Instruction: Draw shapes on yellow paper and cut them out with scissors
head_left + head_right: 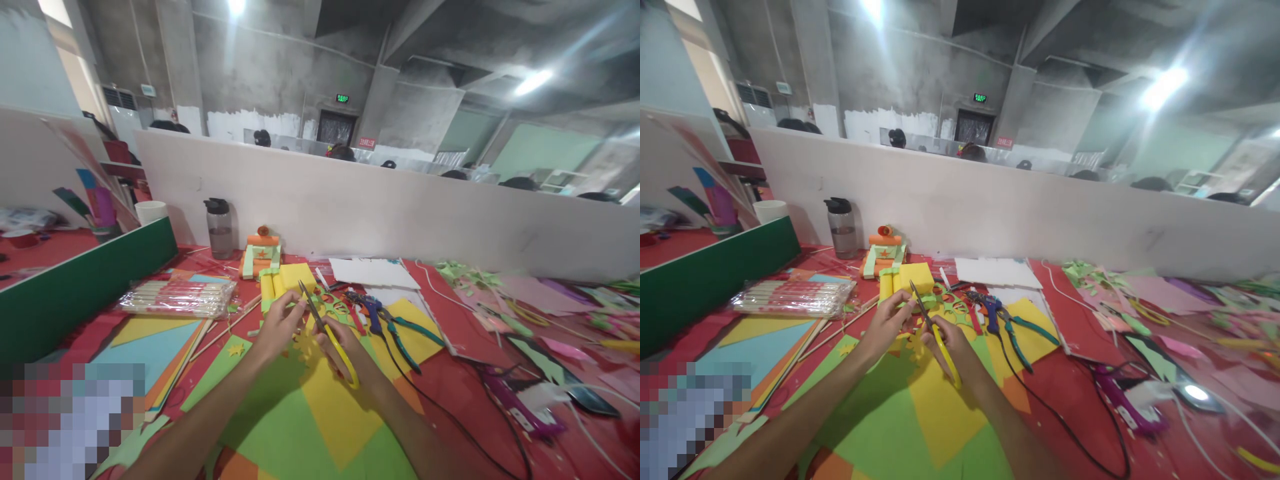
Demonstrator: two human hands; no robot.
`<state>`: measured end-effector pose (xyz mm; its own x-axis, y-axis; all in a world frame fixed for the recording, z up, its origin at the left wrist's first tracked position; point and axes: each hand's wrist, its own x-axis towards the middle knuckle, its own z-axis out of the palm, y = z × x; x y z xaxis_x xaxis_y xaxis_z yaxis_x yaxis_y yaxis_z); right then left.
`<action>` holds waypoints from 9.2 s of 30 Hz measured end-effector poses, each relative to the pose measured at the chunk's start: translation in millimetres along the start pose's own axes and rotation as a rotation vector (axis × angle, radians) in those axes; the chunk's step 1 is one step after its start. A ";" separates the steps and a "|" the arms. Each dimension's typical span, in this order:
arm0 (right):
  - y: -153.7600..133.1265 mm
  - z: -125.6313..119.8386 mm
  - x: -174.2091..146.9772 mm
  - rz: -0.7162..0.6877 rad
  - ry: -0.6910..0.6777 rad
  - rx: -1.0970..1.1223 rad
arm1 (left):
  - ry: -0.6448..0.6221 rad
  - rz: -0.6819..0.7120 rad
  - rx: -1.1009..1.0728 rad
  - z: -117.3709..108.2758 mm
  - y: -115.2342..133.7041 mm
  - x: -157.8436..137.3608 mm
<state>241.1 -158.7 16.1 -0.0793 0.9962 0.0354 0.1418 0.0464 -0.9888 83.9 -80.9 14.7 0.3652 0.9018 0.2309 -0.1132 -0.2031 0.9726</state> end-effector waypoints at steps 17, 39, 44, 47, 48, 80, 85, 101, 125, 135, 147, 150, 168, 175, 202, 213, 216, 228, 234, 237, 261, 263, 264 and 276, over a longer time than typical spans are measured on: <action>13.9 -9.4 11.9 -0.069 0.223 0.119 | -0.194 0.005 0.121 -1.5 -12.4 2.1; 15.6 -15.4 16.6 -0.138 0.287 0.073 | -0.250 -0.052 0.164 0.4 -7.1 -0.4; 15.8 -16.3 16.6 -0.158 0.283 0.056 | -0.252 -0.035 0.209 2.5 -0.7 -3.8; 13.7 -15.4 15.6 -0.161 0.273 0.044 | -0.253 -0.026 0.201 3.0 -2.3 -3.2; 12.2 -14.7 14.8 -0.151 0.271 0.044 | -0.251 -0.025 0.192 2.7 -3.9 -2.5; -4.6 1.1 -0.9 0.063 -0.053 0.011 | 0.036 0.024 -0.028 -3.7 -4.0 4.8; 2.0 -5.3 3.6 0.075 -0.095 0.022 | 0.034 0.029 -0.030 -3.6 -3.4 4.6; 6.0 -4.1 4.1 0.055 -0.098 0.027 | 0.040 -0.003 -0.028 -3.1 -4.8 4.1; 5.0 -2.4 3.3 0.040 -0.077 -0.006 | 0.006 -0.010 0.000 -3.3 -3.7 2.9; 0.7 -2.7 1.4 0.046 -0.087 0.016 | -0.029 0.015 0.042 -4.5 -2.1 1.5; 9.8 -2.3 -1.6 0.025 -0.149 0.057 | -0.021 0.051 0.074 -4.7 -3.5 3.0; 12.5 -3.4 -1.3 0.025 -0.165 0.064 | -0.024 0.045 0.063 -4.7 -4.2 3.1; 11.8 -2.9 -0.7 0.034 -0.127 0.057 | -0.024 0.056 0.073 -3.3 -5.4 2.7; 7.9 0.6 0.0 0.090 -0.107 0.094 | -0.032 0.062 0.070 -2.9 -4.1 1.9; 0.0 -2.6 -1.4 0.001 0.048 0.159 | -0.315 -0.021 1.018 -88.0 33.0 10.9; 3.9 1.0 -4.3 0.000 0.050 0.133 | -0.370 -0.477 1.393 -94.5 53.7 -8.6; 0.9 0.5 -3.8 0.012 0.030 0.135 | -0.364 -0.486 1.429 -92.7 56.3 -9.7; -1.2 -2.4 -3.8 0.025 0.037 0.139 | -0.483 -0.532 1.325 -102.6 53.2 -12.5; -0.6 -6.2 -0.9 0.018 0.064 0.140 | -0.400 -0.496 1.411 -107.6 55.5 -9.4; -2.4 -10.5 1.4 0.015 0.098 0.127 | -0.371 -0.382 1.323 -99.4 48.7 -4.7; 0.8 -46.7 13.7 -0.199 0.278 -0.118 | -0.411 -0.095 0.860 -9.7 -24.9 -13.4; 3.0 -49.8 15.0 -0.218 0.292 -0.168 | -0.411 -0.074 0.868 -7.4 -23.2 -14.2; 4.1 -51.1 15.6 -0.222 0.298 -0.200 | -0.408 -0.069 0.878 -6.1 -22.6 -14.4; 15.6 -58.9 20.2 -0.221 0.327 -0.413 | -0.397 0.002 0.600 -3.2 -14.3 -9.5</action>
<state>299.9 -133.5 9.9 0.1491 0.9275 0.3427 0.5358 0.2155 -0.8164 79.1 -85.4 -1.5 0.6867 0.7178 0.1148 0.3713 -0.4821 0.7935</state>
